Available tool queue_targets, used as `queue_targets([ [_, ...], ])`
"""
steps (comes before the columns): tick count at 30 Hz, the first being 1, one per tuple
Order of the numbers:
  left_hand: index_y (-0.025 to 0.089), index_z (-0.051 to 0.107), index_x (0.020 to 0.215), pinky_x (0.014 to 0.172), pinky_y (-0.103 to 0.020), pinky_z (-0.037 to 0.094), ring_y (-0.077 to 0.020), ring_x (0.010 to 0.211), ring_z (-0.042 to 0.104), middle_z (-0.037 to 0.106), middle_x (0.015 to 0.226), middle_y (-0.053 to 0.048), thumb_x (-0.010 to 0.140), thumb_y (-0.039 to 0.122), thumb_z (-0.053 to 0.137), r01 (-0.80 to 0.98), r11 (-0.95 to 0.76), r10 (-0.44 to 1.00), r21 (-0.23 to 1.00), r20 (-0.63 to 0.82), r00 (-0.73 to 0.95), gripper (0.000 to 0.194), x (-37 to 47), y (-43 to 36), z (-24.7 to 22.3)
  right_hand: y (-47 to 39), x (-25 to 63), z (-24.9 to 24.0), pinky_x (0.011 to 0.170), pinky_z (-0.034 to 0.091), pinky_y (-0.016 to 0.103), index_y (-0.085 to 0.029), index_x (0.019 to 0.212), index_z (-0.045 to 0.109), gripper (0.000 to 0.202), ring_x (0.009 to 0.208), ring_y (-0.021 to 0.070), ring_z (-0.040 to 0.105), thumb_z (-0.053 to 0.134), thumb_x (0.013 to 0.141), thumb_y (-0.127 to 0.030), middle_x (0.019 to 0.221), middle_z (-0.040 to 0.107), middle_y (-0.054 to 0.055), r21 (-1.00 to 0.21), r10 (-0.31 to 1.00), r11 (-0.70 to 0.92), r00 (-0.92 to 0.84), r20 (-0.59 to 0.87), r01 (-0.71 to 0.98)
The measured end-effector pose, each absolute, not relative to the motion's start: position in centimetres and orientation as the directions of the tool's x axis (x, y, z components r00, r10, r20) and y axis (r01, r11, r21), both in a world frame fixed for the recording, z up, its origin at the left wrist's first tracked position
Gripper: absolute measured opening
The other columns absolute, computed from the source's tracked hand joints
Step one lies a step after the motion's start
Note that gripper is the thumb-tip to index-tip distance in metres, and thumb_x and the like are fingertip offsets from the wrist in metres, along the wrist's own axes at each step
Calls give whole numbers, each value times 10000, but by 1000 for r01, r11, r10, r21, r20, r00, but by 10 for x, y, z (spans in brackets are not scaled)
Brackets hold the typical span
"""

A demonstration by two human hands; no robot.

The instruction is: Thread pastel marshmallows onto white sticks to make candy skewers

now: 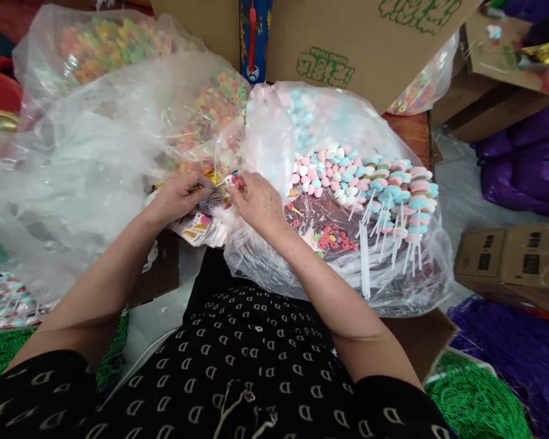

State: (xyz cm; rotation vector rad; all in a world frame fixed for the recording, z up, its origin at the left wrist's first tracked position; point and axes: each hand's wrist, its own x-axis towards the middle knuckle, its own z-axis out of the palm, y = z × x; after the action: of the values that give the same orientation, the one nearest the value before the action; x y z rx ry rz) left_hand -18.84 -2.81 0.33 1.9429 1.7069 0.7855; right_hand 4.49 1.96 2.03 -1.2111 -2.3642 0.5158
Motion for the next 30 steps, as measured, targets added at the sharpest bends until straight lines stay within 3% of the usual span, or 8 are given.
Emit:
queue_targets([
  [6,216,708,994,887,-340,557,-234,951,714,776,982,-51,932,276,540,769,-137,988,624,140,62,189,-186,-29,1,24,34,17,893,523,372,-180,1176,775,288,1014,278,732,537,1015,-192,1088,817,100,-516,846,491,-526,90,702],
  [10,214,712,1148,1053,-424,535,-274,1178,686,762,1217,-101,947,253,556,815,-239,968,528,190,161,257,-184,-27,1,26,33,12,850,508,362,-188,1082,796,287,993,284,726,516,1020,-199,1056,826,108,-460,833,534,-536,139,710],
  [14,243,746,1210,1230,-538,416,-335,1440,541,659,1481,-130,984,378,641,823,-379,925,424,183,332,283,-180,-30,0,26,29,8,787,487,357,-180,1088,794,295,943,297,726,507,1035,-227,1019,834,129,-370,852,518,-506,136,771],
  [22,246,804,1046,1285,-615,340,-376,1500,500,696,1435,-132,968,234,660,905,-345,939,250,109,327,164,-172,-28,-2,25,24,14,772,480,370,-174,1111,779,305,938,321,733,492,1062,-263,999,828,146,-287,860,506,-504,86,814],
  [27,241,766,917,1208,-525,442,-317,1372,600,758,1299,-79,979,222,608,851,-363,931,380,193,310,170,-173,-24,1,24,24,19,786,474,372,-191,1117,789,313,1029,326,732,486,1070,-257,1093,825,140,-251,857,503,-515,17,827],
  [30,222,708,865,932,-403,547,-238,995,696,755,960,-48,1009,317,586,786,-242,953,569,293,81,211,-180,-27,6,25,25,18,757,475,358,-225,1056,811,296,1002,296,721,516,1050,-240,1089,828,108,-271,824,552,-565,34,789],
])
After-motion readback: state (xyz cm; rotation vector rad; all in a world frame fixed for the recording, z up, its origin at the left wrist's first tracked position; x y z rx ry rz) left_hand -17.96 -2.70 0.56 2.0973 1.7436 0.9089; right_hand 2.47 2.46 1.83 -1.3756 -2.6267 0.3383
